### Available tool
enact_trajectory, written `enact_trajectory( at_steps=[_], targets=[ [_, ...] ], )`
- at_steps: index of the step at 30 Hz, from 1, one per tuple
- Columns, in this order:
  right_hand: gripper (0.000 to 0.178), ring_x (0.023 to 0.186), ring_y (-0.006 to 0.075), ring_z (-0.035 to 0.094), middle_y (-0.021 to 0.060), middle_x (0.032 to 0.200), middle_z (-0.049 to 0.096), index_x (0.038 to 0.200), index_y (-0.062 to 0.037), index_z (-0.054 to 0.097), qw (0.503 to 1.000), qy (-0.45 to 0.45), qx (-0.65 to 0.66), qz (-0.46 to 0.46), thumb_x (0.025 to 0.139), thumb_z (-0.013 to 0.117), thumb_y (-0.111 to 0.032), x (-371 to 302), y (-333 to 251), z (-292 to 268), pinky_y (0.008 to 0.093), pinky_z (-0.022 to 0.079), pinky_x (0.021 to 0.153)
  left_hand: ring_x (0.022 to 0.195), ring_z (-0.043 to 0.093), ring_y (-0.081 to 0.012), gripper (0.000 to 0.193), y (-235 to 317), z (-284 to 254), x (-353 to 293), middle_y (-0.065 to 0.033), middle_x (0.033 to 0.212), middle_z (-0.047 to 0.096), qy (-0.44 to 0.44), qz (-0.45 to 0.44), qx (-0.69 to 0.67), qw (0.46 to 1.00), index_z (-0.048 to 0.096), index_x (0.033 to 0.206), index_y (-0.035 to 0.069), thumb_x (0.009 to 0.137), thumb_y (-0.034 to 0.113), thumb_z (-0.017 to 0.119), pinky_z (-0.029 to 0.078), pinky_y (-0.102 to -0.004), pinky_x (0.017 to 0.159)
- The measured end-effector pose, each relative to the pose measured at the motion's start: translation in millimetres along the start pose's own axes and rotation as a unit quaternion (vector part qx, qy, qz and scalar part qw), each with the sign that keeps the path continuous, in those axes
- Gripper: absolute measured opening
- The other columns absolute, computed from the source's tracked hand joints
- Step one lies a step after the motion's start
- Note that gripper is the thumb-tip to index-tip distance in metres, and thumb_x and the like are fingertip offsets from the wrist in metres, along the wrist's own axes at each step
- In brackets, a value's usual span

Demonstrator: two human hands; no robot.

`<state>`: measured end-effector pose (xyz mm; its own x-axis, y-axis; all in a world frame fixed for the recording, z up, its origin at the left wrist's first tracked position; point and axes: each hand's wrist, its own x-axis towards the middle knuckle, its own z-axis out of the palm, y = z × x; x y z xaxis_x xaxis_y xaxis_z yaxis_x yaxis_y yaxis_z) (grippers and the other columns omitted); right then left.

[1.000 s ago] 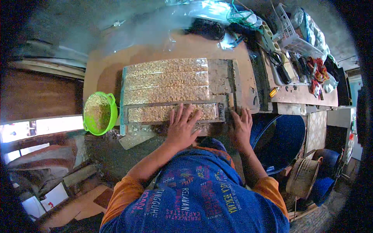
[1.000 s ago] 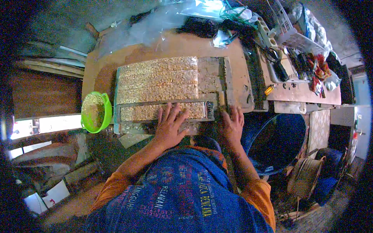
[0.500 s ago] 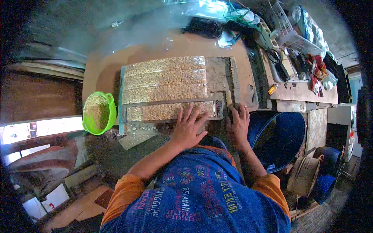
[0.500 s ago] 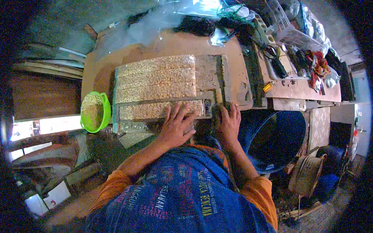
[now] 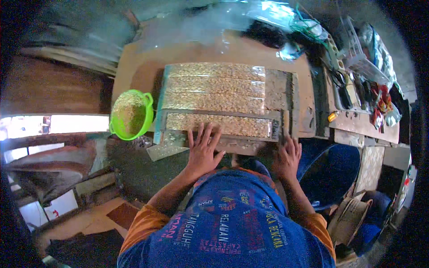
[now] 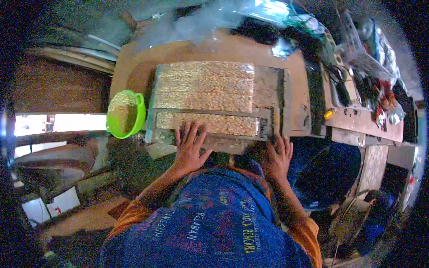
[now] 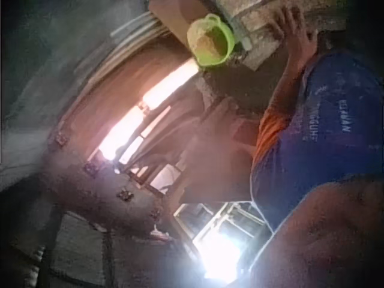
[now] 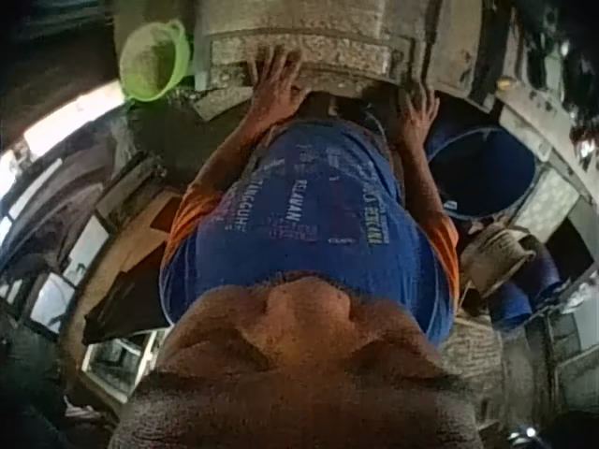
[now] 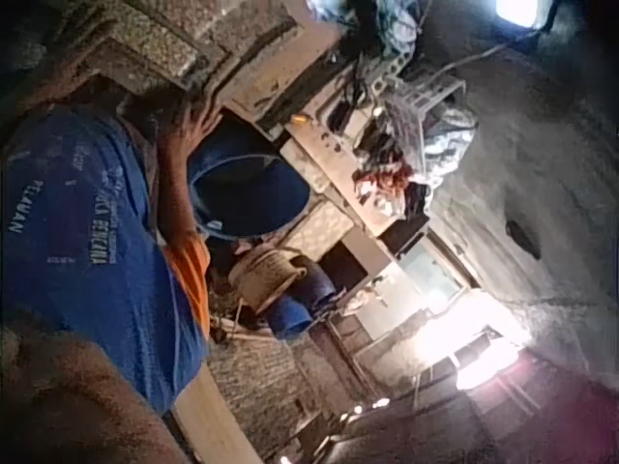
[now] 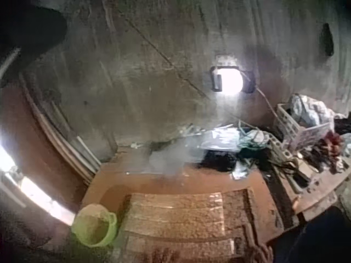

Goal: The person packages tempeh by arranging the items in a plastic bag, sealing them with a wooden press, and then scooping more beans from a blue barrel into a green bowl to prepare the next batch.

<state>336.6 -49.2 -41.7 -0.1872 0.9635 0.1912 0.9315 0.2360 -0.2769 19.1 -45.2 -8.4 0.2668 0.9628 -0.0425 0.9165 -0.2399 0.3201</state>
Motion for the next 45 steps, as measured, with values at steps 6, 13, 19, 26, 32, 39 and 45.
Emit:
enact_trajectory(
  at_steps=[6,13,19,26,32,39,45],
  targets=[
    [0.028,0.115,0.0409,0.049,0.015,0.12,0.056,0.105,-0.0043,0.06,0.998,-0.022,0.045,0.028,0.08,0.067,-0.015,-17.6,-2.2,-10.7,0.0509,0.038,0.1,0.144,0.013,-0.0425,0.082,-48.5,-18.4,-31.1,-0.0176,0.156,0.021,0.032,-0.148,0.031,0.988,0.028,0.15,0.011,0.083,0.042,0.065,0.004,-0.0674,0.11],
    [0.029,0.099,0.0233,0.055,0.0138,0.105,0.057,0.119,-0.0007,0.053,0.97,0.003,0.171,0.174,0.091,0.059,-0.01,17.3,-30.8,-6.2,0.0359,0.046,0.085,0.141,0.019,-0.0455,0.084,-104.2,-25.5,-56.7,-0.0236,0.153,0.025,0.093,-0.238,0.012,0.967,0.02,0.152,0.011,0.087,0.044,0.061,0.009,-0.061,0.114],
    [0.031,0.089,0.0257,0.057,0.015,0.102,0.061,0.122,-0.0017,0.057,0.944,0.041,0.237,0.225,0.091,0.057,-0.004,35.7,-46.6,8.1,0.0371,0.048,0.08,0.129,0.042,-0.0438,0.081,-136.6,-12.4,-57.7,-0.0284,0.142,0.04,0.171,-0.187,-0.102,0.962,0.018,0.151,0.001,0.088,0.028,0.062,0.03,-0.0478,0.11],
    [0.032,0.098,0.0333,0.061,0.0206,0.106,0.064,0.12,-0.002,0.06,0.946,0.023,0.201,0.255,0.088,0.058,-0.002,40.3,-49.3,6.4,0.0391,0.047,0.087,0.131,0.041,-0.0405,0.061,-149.5,-13.6,-49.3,-0.0272,0.141,0.043,0.146,-0.222,-0.175,0.948,0.036,0.143,-0.002,0.091,0.02,0.061,0.033,-0.0433,0.109],
    [0.026,0.095,0.0207,0.06,0.0117,0.105,0.065,0.117,0.0,0.062,0.899,0.083,0.319,0.288,0.092,0.061,-0.007,37.2,-54.3,13.2,0.0321,0.05,0.081,0.133,0.04,-0.04,0.059,-144.5,-28.3,-43.3,-0.0265,0.141,0.043,0.124,-0.254,-0.181,0.942,0.04,0.14,-0.003,0.091,0.022,0.062,0.033,-0.0429,0.11],
    [0.029,0.106,0.0179,0.057,0.0083,0.118,0.061,0.123,0.0047,0.058,0.862,0.089,0.374,0.331,0.095,0.053,-0.001,35.4,-58.5,0.4,0.0279,0.045,0.094,0.131,0.041,-0.0385,0.054,-141.2,-42.4,-51.1,-0.0257,0.139,0.045,0.183,-0.217,-0.235,0.93,0.043,0.136,-0.004,0.092,0.022,0.061,0.033,-0.0412,0.109],
    [0.031,0.113,0.0189,0.055,0.0127,0.126,0.059,0.125,0.0062,0.056,0.754,0.17,0.57,0.277,0.095,0.054,-0.001,-7.4,-47.4,-2.0,0.03,0.043,0.098,0.132,0.041,-0.0383,0.057,-124.8,-50.3,-86.1,-0.0238,0.14,0.044,0.215,-0.207,-0.247,0.922,0.041,0.137,-0.004,0.09,0.021,0.064,0.032,-0.0429,0.11]
  ],
)
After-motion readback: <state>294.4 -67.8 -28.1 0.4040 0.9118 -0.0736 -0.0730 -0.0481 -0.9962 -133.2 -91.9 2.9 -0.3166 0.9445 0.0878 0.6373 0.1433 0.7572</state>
